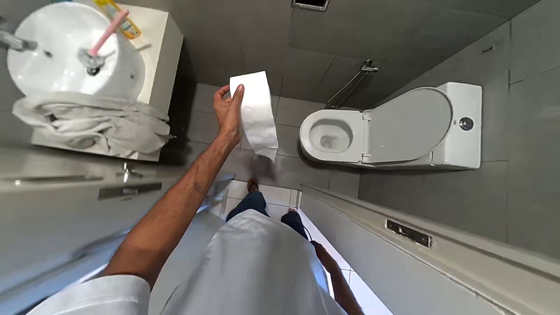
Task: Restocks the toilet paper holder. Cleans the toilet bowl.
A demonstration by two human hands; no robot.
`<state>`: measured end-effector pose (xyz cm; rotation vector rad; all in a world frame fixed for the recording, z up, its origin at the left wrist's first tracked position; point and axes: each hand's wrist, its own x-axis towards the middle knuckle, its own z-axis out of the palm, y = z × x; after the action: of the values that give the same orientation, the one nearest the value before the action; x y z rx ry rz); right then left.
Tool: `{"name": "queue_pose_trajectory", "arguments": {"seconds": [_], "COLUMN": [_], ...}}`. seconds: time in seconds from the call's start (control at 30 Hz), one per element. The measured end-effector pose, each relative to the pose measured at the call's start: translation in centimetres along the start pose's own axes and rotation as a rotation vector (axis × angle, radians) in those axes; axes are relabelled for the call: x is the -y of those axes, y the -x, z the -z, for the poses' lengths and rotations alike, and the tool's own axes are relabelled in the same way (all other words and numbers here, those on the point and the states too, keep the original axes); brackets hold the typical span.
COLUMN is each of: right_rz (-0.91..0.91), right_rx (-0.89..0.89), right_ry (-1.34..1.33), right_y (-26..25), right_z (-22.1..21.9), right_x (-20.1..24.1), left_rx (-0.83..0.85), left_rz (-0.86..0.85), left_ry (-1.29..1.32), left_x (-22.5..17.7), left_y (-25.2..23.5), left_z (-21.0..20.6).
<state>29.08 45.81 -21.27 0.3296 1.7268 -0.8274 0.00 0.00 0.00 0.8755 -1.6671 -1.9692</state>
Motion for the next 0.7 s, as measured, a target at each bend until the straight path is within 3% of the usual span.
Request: {"name": "queue_pose_trajectory", "arguments": {"seconds": [0.07, 0.13, 0.2, 0.27, 0.4, 0.5, 0.7], "right_rz": [0.075, 0.034, 0.04, 0.175, 0.524, 0.784, 0.958], "right_rx": [-0.061, -0.213, -0.344, -0.41, -0.446, -0.454, -0.414], "right_ry": [0.033, 0.057, -0.029, -0.17, -0.211, -0.35, -0.412], "right_y": [-1.8, -4.2, -6.5, -7.7, -6.0, -4.4, -7.4], "right_z": [-1.7, -2.1, -0.3, 3.0, 9.3, 11.5, 14.8], "right_x": [4.3, 8.5, 12.9, 18.5, 33.0, 44.3, 58.3], "left_rx": [0.008, 0.04, 0.086, 0.182, 0.373, 0.414, 0.495], "left_rz": [0.04, 0.081, 0.092, 0.087, 0.12, 0.148, 0.135], "left_ry": [-0.007, -0.021, -0.027, -0.043, -0.067, -0.006, 0.079], "left_x": [-0.4, -0.8, -1.0, -1.1, 0.0, 0.6, 0.3], "left_y": [-2.7, -4.4, -5.3, -5.8, -5.9, -7.7, -14.3], "left_z": [0.1, 0.3, 0.3, 0.2, 0.1, -1.8, -6.1]}}
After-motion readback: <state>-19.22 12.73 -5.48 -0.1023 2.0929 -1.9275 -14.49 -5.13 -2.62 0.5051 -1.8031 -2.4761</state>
